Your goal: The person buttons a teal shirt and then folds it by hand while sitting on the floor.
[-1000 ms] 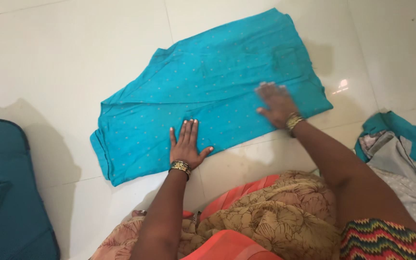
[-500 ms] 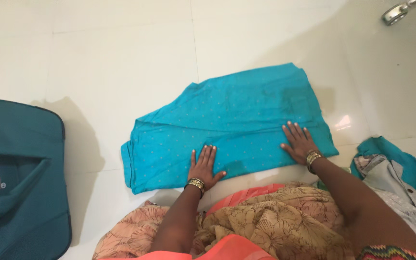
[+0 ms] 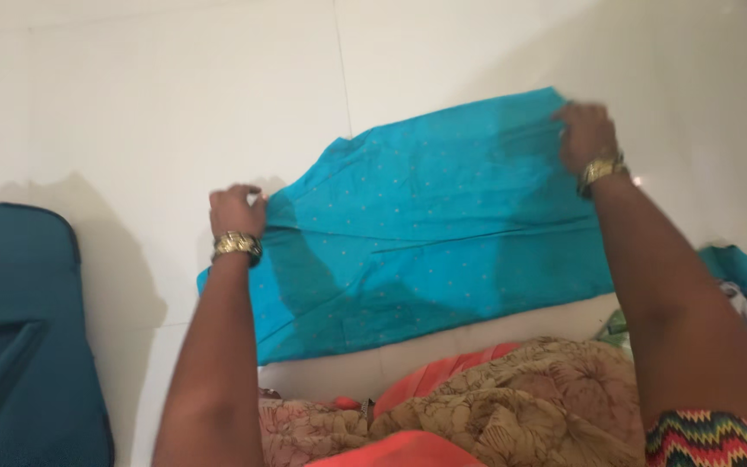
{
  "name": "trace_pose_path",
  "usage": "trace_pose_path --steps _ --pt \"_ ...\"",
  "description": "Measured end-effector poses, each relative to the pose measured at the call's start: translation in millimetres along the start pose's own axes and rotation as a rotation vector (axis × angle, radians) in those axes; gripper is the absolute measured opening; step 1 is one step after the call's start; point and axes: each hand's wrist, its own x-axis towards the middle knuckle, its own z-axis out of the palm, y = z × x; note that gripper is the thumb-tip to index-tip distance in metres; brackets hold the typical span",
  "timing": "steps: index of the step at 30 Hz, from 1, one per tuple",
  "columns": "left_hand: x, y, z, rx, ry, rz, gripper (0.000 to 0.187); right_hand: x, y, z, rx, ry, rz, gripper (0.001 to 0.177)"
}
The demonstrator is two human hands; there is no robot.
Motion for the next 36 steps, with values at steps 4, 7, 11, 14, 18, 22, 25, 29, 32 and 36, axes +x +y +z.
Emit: trace_pose_path --steps 4,7,11,14,18,22,25,29,32,36 --pt "39 -13 6 -0.051 -0.157 0.134 0.038 61 10 38 -0.122 -0.166 -0.016 0.068" --pt "47 -11 11 -0.146 -0.317 0.093 0.042 83 12 57 -0.178 -0.211 -0.042 0.068" --pt "46 1 11 -0.169 -0.421 0.046 0.042 88 16 60 -0.223 -0.331 0.036 0.051" --pt "39 8 8 -0.194 -0.319 0.096 0.022 79 22 49 -0.246 -0.219 0.009 0.032" --pt "15 8 -8 -0.154 -0.008 0.329 0.014 31 36 19 -0.184 0.203 -0.070 0.029" --pt "-32 -10 -14 -0.038 -0.016 0.380 0.011 -55 33 -11 -0.164 0.299 -0.102 0.025" --pt "-69 -13 -3 0.091 -0.037 0.419 0.014 -116 22 -17 -0.247 0.085 -0.011 0.029" --pt "-95 5 11 0.169 0.051 0.387 0.011 -169 16 -12 -0.155 -0.053 0.136 0.037" --pt "-107 50 31 0.029 0.213 0.382 0.020 -183 20 -3 -0.087 0.055 0.344 0.036" --pt "-121 115 67 0.051 0.001 0.236 0.061 -167 20 -14 0.030 0.333 0.383 0.026"
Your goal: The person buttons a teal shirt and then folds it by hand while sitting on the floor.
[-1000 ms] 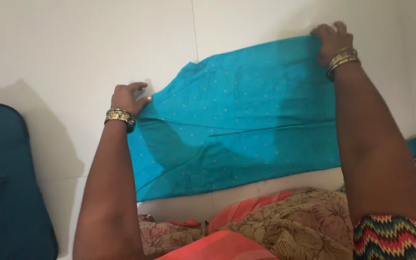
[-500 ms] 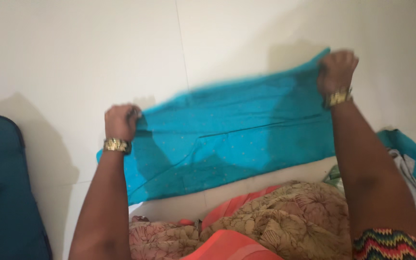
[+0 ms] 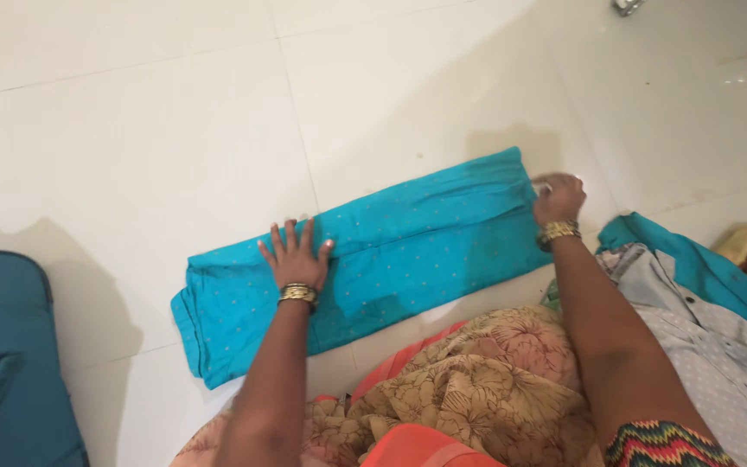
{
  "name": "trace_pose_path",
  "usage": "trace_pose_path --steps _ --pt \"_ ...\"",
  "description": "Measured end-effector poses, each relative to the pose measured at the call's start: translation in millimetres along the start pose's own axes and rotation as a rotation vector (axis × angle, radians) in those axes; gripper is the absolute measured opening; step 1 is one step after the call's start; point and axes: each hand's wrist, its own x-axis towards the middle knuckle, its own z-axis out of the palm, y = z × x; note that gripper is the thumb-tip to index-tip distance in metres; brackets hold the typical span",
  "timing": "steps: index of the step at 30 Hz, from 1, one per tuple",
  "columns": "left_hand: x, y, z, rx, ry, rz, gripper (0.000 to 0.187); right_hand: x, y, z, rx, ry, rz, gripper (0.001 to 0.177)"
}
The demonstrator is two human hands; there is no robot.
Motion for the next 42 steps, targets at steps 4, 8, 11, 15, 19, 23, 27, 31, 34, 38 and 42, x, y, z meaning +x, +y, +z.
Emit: trace_pose_path --steps 4,8,11,15,19,23,27,31,34,38,42 --pt "-13 27 20 -0.047 -0.150 -0.162 0.077 36 -67 23 0.282 0.149 -0.135 0.018" --pt "-17 29 24 0.001 -0.134 -0.168 0.077 -6 -195 69 0.506 -0.191 -0.237 0.028" --pt "-12 30 20 0.017 -0.141 -0.171 0.078 -50 -269 70 0.368 -0.618 -0.519 0.066" --pt "-11 33 17 0.017 -0.146 -0.179 0.079 -52 -273 59 0.183 -0.806 -0.583 0.071" --pt "-13 31 16 0.009 -0.144 -0.167 0.079 -7 -173 50 0.034 -0.648 -0.332 0.069" --pt "-11 31 16 0.014 -0.129 -0.165 0.080 0 -49 47 -0.109 -0.488 0.045 0.073" --pt "-12 32 16 0.014 -0.146 -0.173 0.079 -16 31 44 -0.040 -0.171 0.294 0.064" --pt "-12 33 15 0.008 -0.141 -0.167 0.079 -11 36 22 0.236 -0.114 0.492 0.031" --pt "-12 32 16 0.008 -0.134 -0.160 0.079 -1 12 11 0.227 -0.273 0.508 0.025" --pt "-12 31 20 0.020 -0.127 -0.157 0.080 13 -5 0 0.185 -0.543 0.594 0.040" --pt "-14 24 27 -0.056 -0.080 -0.131 0.084 10 -16 -6 0.157 -0.550 0.588 0.048"
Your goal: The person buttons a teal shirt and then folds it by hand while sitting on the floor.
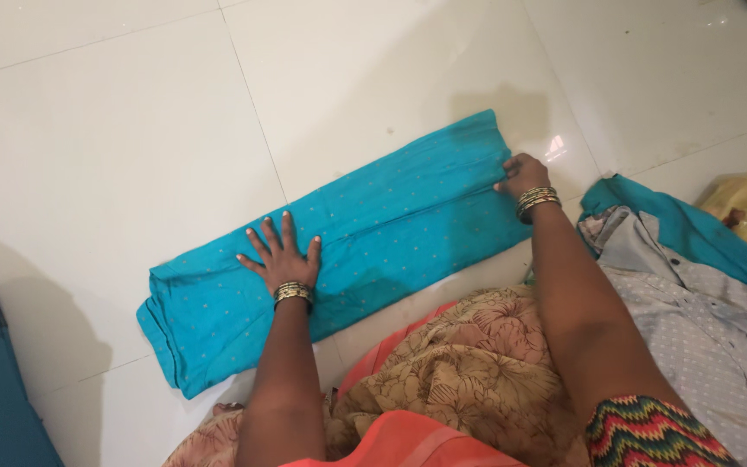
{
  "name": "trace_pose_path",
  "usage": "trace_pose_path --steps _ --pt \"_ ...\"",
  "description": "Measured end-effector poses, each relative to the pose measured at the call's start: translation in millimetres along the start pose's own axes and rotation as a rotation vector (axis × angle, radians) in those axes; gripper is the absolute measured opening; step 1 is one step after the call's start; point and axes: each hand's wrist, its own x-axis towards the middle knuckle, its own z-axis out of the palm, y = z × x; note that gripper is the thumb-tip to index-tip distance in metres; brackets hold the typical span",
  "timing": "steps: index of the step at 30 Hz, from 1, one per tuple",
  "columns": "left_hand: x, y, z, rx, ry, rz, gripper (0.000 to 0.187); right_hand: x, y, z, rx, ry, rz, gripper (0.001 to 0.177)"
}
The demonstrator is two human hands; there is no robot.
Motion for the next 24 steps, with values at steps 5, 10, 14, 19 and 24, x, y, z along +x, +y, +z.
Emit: trace_pose_path --steps 5,10,14,19,24 --pt "-17 -17 5 -0.197 0.219 0.021 0.060 -13 -8 0 -0.106 0.022 0.050 0.034" --pt "-53 -21 7 -0.132 0.176 -0.084 0.042 -9 5 0 -0.092 0.040 -0.024 0.020" --pt "-64 -22 10 -0.205 0.174 -0.091 0.030 -13 20 -9 -0.098 0.060 -0.206 0.019" --pt "-61 -26 8 -0.255 0.061 -0.063 0.012 -26 30 -27 -0.018 0.153 -0.389 0.024" --pt "-62 -29 11 -0.489 0.140 0.038 0.009 -27 32 -26 0.189 0.214 -0.341 0.022"
